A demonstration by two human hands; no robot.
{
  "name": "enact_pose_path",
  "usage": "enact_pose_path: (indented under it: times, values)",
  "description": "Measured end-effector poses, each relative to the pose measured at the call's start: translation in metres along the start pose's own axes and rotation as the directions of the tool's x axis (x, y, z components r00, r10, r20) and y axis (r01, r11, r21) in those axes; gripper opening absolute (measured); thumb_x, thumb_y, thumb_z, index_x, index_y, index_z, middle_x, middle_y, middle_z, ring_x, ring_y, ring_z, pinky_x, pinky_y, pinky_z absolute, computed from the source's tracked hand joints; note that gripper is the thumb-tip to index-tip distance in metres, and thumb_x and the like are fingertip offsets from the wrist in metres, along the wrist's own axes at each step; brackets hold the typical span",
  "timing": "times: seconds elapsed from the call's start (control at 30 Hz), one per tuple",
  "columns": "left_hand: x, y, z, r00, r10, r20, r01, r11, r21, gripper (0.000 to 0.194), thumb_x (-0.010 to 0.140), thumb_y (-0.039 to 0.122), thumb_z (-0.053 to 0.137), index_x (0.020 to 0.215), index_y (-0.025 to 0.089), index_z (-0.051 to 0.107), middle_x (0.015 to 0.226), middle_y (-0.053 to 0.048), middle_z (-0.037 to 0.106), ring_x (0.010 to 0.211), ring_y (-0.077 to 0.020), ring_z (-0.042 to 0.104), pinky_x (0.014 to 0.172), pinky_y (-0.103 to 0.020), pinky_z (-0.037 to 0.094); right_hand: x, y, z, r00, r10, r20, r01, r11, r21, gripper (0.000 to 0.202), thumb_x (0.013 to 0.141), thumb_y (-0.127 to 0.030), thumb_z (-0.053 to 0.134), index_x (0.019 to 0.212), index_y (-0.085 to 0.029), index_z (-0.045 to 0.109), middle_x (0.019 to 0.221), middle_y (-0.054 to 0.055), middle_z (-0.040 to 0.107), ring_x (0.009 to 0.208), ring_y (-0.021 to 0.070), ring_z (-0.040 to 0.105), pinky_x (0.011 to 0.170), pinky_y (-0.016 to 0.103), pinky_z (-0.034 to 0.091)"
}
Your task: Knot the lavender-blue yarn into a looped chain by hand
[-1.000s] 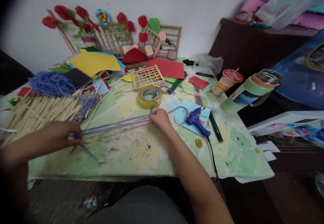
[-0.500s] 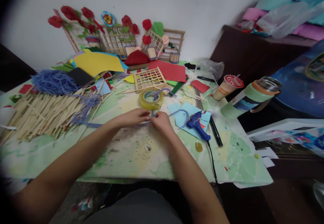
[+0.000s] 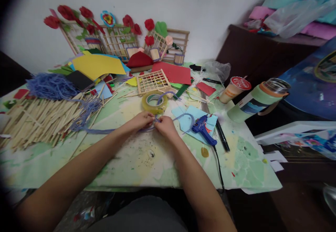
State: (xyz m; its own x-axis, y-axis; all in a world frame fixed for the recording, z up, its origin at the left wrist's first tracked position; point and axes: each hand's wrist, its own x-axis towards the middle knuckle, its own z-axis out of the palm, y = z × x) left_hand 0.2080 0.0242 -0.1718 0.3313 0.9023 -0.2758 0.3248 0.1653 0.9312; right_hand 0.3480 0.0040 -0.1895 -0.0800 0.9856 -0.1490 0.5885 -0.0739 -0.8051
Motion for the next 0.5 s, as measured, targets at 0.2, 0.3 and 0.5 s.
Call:
enact_pose_path:
  times: [0.2,0.3,0.5]
  values:
    - [0.001,-0.008,-0.003,0.999,0.033,0.03,-0.035,0.997,0.073,0.023,0.069,0.021,0.051,0.048,0.017,0.043,0.039,0.004,0.034,0.035,-0.0061,0.027,0.038,-0.024,0.015,-0.003,-0.004,-0.001,0.998,-0.049,-0.03,0.045,0.992,-0.114,0.015,0.067,-0.026,0.048,0.062,-0.015,0.056,0.052,0.0,0.055,0.049,0.0101,0.044,0.046,0.021,0.026]
    - [0.002,-0.009,-0.003,0.999,0.01,0.032,-0.011,0.999,0.04,0.02,0.068,0.021,0.051,0.049,0.017,0.045,0.039,0.004,0.037,0.034,-0.0058,0.028,0.037,-0.024,0.015,-0.008,-0.008,-0.003,0.994,-0.081,-0.069,0.065,0.976,-0.206,0.015,0.069,-0.027,0.048,0.064,-0.015,0.056,0.057,0.002,0.057,0.053,0.0111,0.047,0.048,0.021,0.026]
    - [0.004,-0.013,-0.001,1.0,-0.026,-0.011,0.025,0.996,-0.083,0.005,0.065,0.018,0.054,0.062,0.014,0.055,0.043,0.004,0.042,0.033,-0.0043,0.027,0.037,-0.022,0.013,-0.029,-0.027,-0.008,0.973,-0.214,-0.089,0.145,0.862,-0.485,0.024,0.079,-0.034,0.043,0.073,-0.017,0.06,0.072,0.006,0.064,0.065,0.0153,0.054,0.053,0.024,0.028]
